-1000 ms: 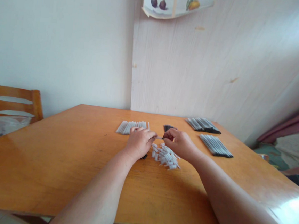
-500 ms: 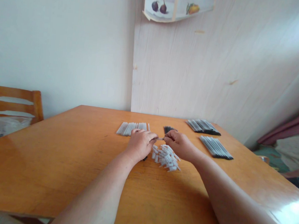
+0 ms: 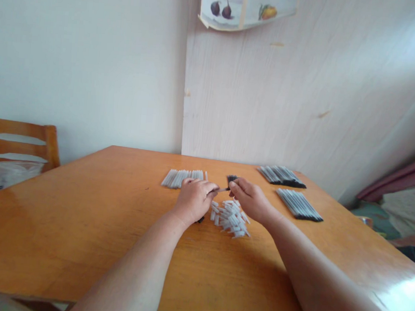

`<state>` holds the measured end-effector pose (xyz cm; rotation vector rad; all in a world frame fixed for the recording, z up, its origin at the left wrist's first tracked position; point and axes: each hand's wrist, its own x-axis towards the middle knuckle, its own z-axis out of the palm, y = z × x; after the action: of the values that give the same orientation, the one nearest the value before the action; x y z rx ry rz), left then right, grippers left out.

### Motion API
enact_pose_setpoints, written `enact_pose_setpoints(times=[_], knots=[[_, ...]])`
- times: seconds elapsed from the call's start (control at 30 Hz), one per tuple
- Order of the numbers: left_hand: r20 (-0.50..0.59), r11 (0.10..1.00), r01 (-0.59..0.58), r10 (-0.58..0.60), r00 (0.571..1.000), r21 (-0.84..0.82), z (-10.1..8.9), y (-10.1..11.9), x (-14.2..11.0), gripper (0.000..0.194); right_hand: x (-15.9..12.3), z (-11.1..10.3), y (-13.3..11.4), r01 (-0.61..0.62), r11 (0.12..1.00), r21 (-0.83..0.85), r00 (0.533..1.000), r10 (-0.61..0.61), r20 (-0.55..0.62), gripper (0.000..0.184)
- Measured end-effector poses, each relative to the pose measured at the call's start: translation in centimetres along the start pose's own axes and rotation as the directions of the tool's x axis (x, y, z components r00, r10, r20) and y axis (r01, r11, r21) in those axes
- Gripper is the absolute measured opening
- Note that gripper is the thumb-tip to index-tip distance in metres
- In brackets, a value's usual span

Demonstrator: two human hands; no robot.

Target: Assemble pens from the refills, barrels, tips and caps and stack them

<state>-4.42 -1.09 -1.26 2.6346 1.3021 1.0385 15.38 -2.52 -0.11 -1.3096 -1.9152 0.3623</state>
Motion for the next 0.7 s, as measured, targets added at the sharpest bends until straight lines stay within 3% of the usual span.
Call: enact_pose_setpoints(times=[0.13,0.33,0.47,0.57,0.7], knots=[[0.001,1.0,0.0,0.0,1.0,0.008,0.1,-0.1,-0.1,0.019,-0.1,-0.1,-0.1,0.042,0.999,-0.024,0.999,-0.043,-0.012,0.017],[0.001,1.0,-0.016,0.016,1.0,0.005,0.1,0.1,-0.2,0.019,0.1,0.4,0.4,-0.005,0.998,-0.059,0.999,0.008,0.047,0.04],[-0.034,0.981,0.063,-0.07,0.997,-0.184,0.4,-0.1,0.1,0.018,0.2,0.8,0.8,-0.053,0.998,0.044,0.998,0.054,-0.014,0.05],[-0.058,0.84,0.148,-0.208,0.976,-0.521,0.7,-0.3,0.6,0.017,0.1,1.0,0.5,-0.024,0.996,0.09,0.995,0.033,-0.096,0.048],[0.002,0.442,0.166,-0.348,0.937,-0.881,0.8,-0.2,1.0,0.022,-0.3,1.8,-0.6,0.076,0.994,0.073,0.996,-0.072,-0.051,0.036]])
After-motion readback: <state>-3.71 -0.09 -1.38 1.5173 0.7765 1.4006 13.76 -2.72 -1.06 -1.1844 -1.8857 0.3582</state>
